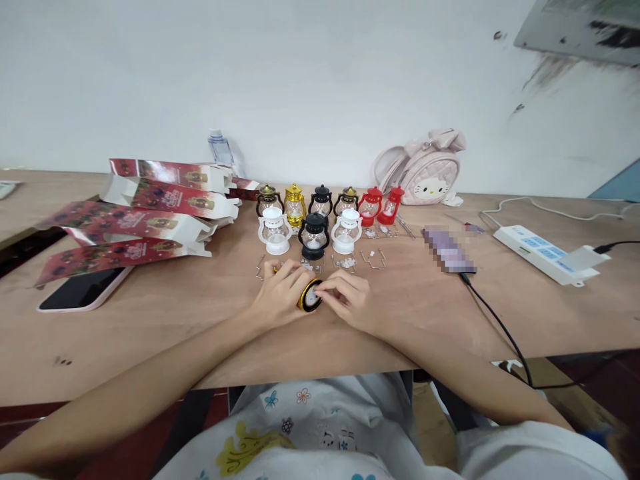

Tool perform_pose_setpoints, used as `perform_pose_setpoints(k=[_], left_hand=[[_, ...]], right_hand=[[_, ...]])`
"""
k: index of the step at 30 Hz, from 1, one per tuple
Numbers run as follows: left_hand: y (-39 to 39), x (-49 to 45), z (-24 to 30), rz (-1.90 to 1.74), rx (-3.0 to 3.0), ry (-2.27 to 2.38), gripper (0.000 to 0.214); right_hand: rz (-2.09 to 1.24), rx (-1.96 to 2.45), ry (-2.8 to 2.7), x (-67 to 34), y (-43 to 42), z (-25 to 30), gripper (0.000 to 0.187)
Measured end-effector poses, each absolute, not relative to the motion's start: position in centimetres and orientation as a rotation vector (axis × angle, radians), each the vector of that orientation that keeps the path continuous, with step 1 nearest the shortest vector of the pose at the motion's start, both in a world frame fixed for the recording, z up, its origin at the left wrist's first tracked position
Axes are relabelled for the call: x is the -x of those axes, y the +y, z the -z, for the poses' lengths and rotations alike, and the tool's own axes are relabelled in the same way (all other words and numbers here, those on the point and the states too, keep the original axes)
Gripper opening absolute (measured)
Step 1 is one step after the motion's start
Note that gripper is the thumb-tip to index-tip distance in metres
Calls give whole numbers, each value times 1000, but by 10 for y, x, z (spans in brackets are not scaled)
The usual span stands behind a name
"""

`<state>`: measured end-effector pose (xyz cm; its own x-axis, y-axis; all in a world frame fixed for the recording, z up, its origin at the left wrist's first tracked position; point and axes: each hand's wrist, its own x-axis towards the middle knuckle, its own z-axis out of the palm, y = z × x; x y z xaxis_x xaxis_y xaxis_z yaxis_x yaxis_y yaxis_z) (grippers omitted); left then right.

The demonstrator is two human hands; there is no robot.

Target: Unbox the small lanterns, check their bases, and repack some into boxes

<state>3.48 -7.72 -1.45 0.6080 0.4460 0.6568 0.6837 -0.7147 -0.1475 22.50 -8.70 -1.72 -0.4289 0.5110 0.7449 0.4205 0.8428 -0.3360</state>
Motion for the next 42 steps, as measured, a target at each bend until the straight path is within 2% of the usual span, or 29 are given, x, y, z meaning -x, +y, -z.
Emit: perform_pose_setpoints(k=[7,16,24,33,37,42], left_hand=[[-79,-37,16,804,2419,-843,13],[-81,-38,17,758,2435,-882,15],[-81,-38,19,765,2382,-897,19],[-79,-37,14,864,2411,-1016,22],[-77,-32,13,849,2425,-1143,25],[-76,-31,13,857,2451,-1180,25]], right_hand=[[-249,664,-2124,-226,-82,29,18],[-204,655,-2174,-227,-84,30,21],[-42,600,-2191,-226,-83,27,17],[127,576,-2162,-230,-70,30,22],[124,806,-2080,-251,-54,22,22],[182,1509,-2149,-291,-31,-2,17]])
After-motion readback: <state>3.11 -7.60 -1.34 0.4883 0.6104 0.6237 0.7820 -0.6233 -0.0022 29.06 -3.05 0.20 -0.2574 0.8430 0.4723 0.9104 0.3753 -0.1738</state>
